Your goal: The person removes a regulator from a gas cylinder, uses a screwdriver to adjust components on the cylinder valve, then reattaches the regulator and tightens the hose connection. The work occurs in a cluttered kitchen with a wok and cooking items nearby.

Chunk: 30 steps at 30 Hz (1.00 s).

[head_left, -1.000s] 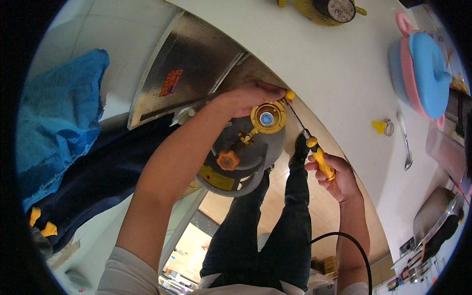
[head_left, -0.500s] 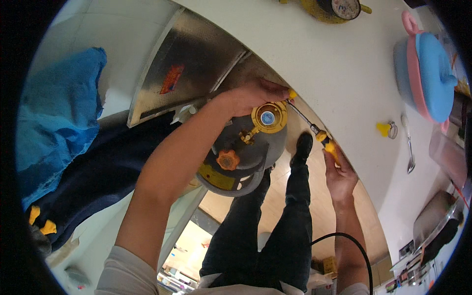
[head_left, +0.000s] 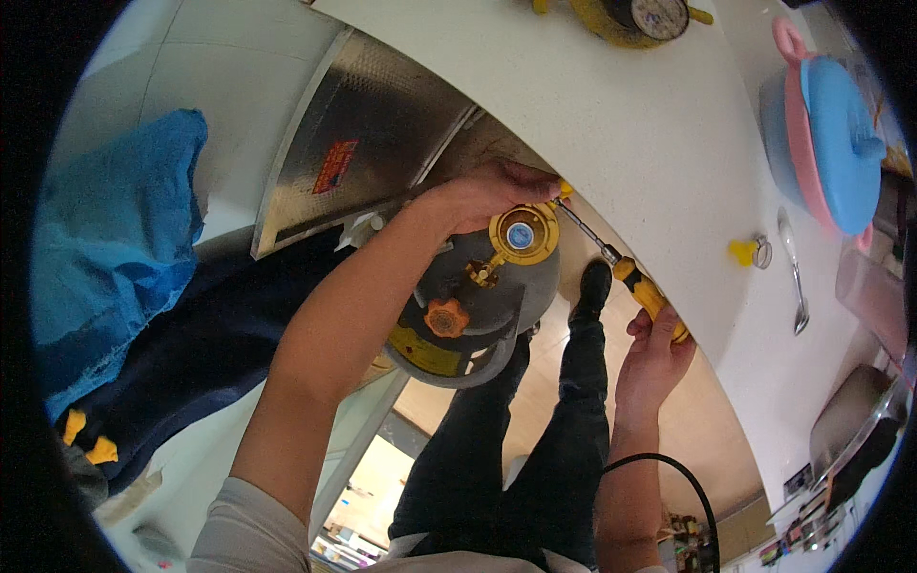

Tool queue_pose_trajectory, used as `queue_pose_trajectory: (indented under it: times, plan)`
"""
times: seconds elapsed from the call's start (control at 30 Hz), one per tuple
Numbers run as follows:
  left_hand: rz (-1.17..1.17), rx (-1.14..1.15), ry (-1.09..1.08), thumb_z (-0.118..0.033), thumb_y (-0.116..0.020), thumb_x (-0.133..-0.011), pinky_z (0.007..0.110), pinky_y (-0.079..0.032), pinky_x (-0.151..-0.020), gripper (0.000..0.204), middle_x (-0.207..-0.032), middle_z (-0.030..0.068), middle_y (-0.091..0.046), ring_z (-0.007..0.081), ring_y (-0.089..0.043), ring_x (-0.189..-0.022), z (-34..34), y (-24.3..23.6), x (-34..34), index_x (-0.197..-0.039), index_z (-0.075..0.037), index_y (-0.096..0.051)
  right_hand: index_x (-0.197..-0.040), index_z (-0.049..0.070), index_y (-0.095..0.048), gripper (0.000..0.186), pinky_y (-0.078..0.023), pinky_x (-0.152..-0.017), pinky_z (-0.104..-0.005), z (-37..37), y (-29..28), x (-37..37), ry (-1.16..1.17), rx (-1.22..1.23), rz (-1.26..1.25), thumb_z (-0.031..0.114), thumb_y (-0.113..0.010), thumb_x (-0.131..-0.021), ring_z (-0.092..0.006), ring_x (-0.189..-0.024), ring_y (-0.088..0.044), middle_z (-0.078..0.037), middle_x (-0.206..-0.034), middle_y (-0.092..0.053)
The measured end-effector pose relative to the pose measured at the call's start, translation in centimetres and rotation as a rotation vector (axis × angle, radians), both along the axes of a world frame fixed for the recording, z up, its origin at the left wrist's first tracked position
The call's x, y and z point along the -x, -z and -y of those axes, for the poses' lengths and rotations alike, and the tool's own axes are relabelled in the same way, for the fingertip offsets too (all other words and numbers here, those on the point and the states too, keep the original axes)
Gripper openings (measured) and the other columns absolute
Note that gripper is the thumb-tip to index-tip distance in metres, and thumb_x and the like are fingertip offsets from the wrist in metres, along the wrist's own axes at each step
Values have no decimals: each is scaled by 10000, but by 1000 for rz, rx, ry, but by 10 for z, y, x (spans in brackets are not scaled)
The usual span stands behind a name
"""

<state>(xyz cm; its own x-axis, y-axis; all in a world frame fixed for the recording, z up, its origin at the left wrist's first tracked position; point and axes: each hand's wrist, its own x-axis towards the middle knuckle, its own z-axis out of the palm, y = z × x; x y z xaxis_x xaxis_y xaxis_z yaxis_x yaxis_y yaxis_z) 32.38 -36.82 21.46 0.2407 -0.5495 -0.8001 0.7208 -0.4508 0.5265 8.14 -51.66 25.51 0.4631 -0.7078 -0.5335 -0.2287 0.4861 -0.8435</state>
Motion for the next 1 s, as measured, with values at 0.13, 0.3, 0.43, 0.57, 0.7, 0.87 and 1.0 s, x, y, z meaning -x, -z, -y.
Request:
queue_pose_trajectory:
  times: [0.13,0.3,0.43,0.57,0.7,0.87,1.0]
  plan:
    - [-12,-14,-8,-241,-703,-993,272,-596,-888,381,-1182,77,-725,138,-689,-1043,-3,7,1,-1292,-5,-675,-1184,17,-550,255,-495,-731,-278,-7,-2,-1,-67,202,-96,195,-652,-1032,-139,-822,-578,-69,-972,-625]
    - [17,19,-11,-225,-707,-993,277,-603,-874,384,-1176,88,-722,150,-701,-1028,-1,15,2,-1299,4,-666,-1208,5,-553,299,-513,-741,-284,-12,17,4,71,245,90,252,-615,-1051,-136,-838,-596,-67,-959,-630]
    - [15,-9,-12,-217,-705,-995,289,-605,-876,400,-1173,107,-714,160,-703,-1031,-3,11,3,-1307,27,-646,-1251,-9,-538,359,-507,-740,-279,-8,-9,4,-29,93,-237,312,-535,-1089,-120,-850,-591,-69,-969,-616]
    - [-19,-4,11,-205,-694,-1003,292,-604,-884,407,-1169,112,-705,164,-700,-1031,-2,9,0,-1319,42,-625,-1253,-23,-520,366,-501,-740,-272,-2,-2,19,-243,285,-413,310,-496,-1105,-111,-858,-589,-65,-984,-604]
    - [-18,29,-16,-201,-688,-1008,291,-604,-886,410,-1164,101,-704,165,-698,-1025,-2,15,1,-1331,41,-616,-1200,43,-530,256,-407,-684,-223,-2,19,24,-128,492,-107,279,-516,-1101,-75,-780,-479,-22,-949,-575]
    - [-54,74,-4,-204,-695,-1002,288,-607,-881,418,-1178,103,-703,165,-699,-1025,-4,24,1,-1334,37,-615,-1272,-14,-525,356,-466,-831,-266,-7,8,21,-26,122,29,298,-514,-1101,-114,-969,-553,-75,-1112,-630]
    - [-61,79,-9,-211,-705,-996,287,-612,-876,411,-1197,100,-707,163,-703,-1031,-8,27,0,-1326,22,-629,-1315,-57,-497,433,-489,-878,-283,4,-22,-1,-272,155,-514,318,-520,-1099,-131,-984,-584,-91,-1096,-648]
